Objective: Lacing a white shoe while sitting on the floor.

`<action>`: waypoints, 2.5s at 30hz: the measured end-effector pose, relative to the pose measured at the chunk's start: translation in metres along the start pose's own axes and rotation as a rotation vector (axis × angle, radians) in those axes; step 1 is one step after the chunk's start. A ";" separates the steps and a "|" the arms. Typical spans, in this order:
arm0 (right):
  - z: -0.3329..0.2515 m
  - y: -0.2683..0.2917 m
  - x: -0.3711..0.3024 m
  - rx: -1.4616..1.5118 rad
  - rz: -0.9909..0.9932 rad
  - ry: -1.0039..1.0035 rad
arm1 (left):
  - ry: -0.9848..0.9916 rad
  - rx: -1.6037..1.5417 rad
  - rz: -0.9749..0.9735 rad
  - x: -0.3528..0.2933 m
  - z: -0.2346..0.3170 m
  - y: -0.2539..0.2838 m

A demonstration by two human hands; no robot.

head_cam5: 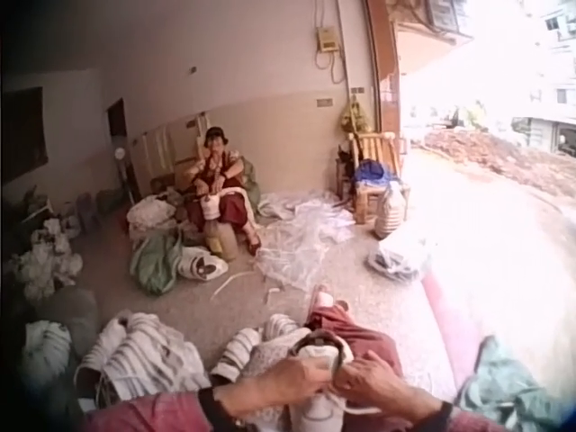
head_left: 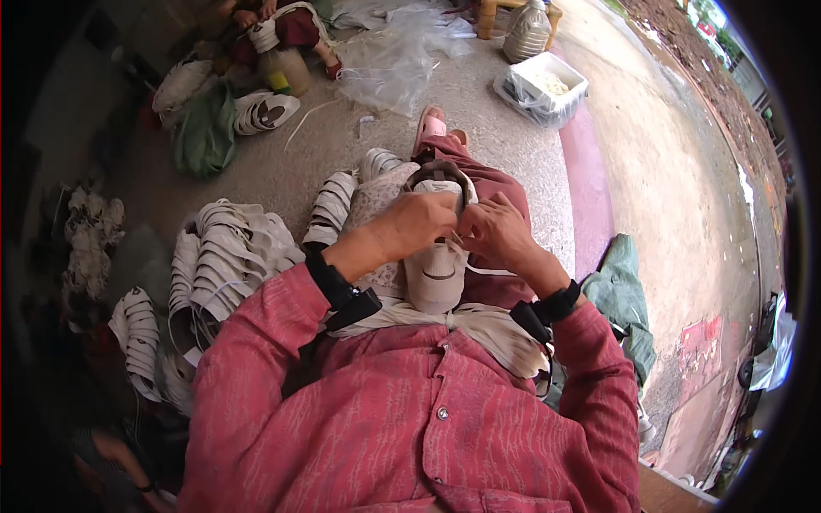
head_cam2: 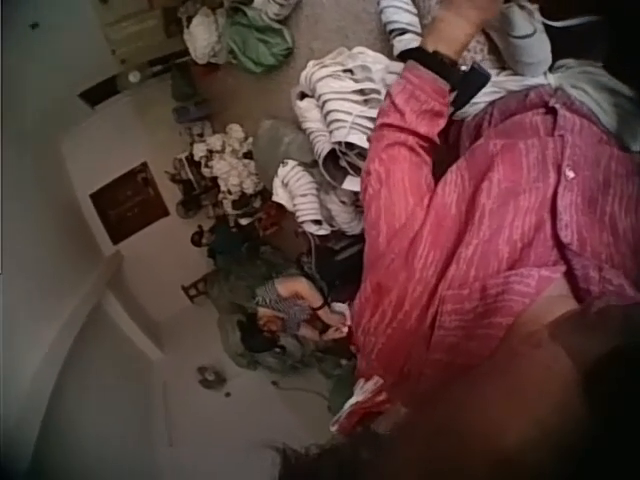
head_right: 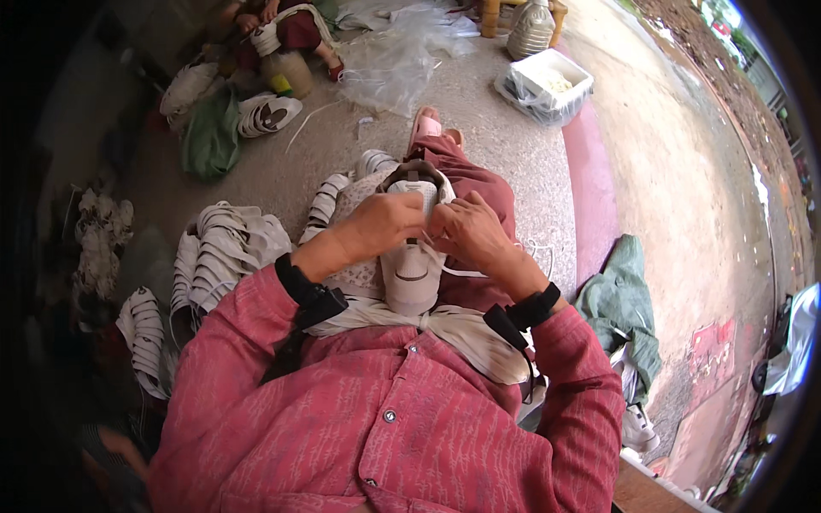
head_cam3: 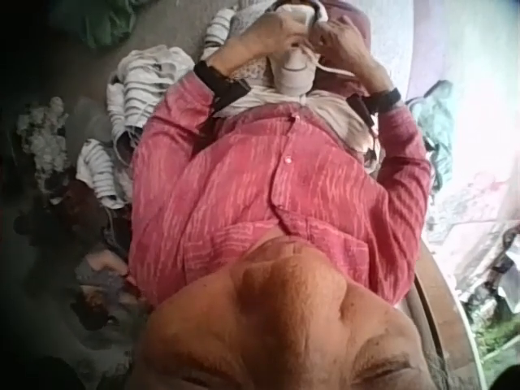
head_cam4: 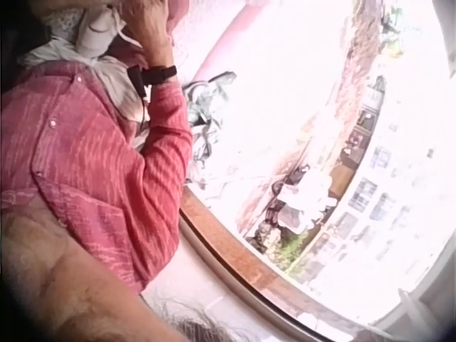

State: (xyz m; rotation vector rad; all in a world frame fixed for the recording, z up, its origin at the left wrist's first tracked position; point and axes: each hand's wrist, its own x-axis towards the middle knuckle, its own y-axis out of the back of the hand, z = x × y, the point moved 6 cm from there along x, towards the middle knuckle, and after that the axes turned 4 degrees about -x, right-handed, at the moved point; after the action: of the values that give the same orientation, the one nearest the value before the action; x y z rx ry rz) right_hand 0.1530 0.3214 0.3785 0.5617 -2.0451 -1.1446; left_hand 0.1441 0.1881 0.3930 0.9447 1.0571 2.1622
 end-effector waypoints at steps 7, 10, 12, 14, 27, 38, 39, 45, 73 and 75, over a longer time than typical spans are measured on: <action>0.000 -0.003 0.006 0.052 -0.123 -0.060 | 0.396 -0.277 0.586 -0.081 -0.045 0.044; -0.009 0.001 0.007 0.074 -0.196 -0.107 | 0.667 -0.975 0.545 -0.104 -0.053 -0.015; -0.016 -0.003 0.006 0.109 -0.173 -0.122 | 0.752 -1.033 0.419 -0.106 -0.037 -0.028; -0.021 -0.001 0.003 0.152 -0.138 -0.135 | 0.834 -1.075 0.282 -0.108 -0.031 -0.039; -0.030 -0.011 0.007 0.362 -0.062 -0.381 | 0.608 -0.560 0.284 -0.101 -0.017 -0.028; -0.018 -0.018 0.000 0.644 0.035 -0.568 | 0.542 -0.172 0.341 -0.069 -0.007 -0.016; -0.015 -0.025 -0.005 0.665 0.049 -0.495 | 0.509 -0.168 0.348 -0.066 -0.001 -0.016; -0.023 -0.005 0.013 0.597 -0.002 -0.445 | 0.373 0.128 0.180 -0.064 0.004 0.002; 0.002 -0.026 0.047 0.565 -0.771 -0.299 | 0.010 -0.238 0.033 -0.038 -0.004 0.017; 0.001 -0.027 0.046 0.576 -0.747 -0.307 | 0.026 -0.233 0.008 -0.038 -0.006 0.017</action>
State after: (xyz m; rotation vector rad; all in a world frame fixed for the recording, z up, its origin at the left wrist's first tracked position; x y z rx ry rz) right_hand 0.1234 0.2776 0.3718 1.6204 -2.5301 -1.0549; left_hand 0.1595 0.1488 0.3910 0.8157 0.7915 2.2505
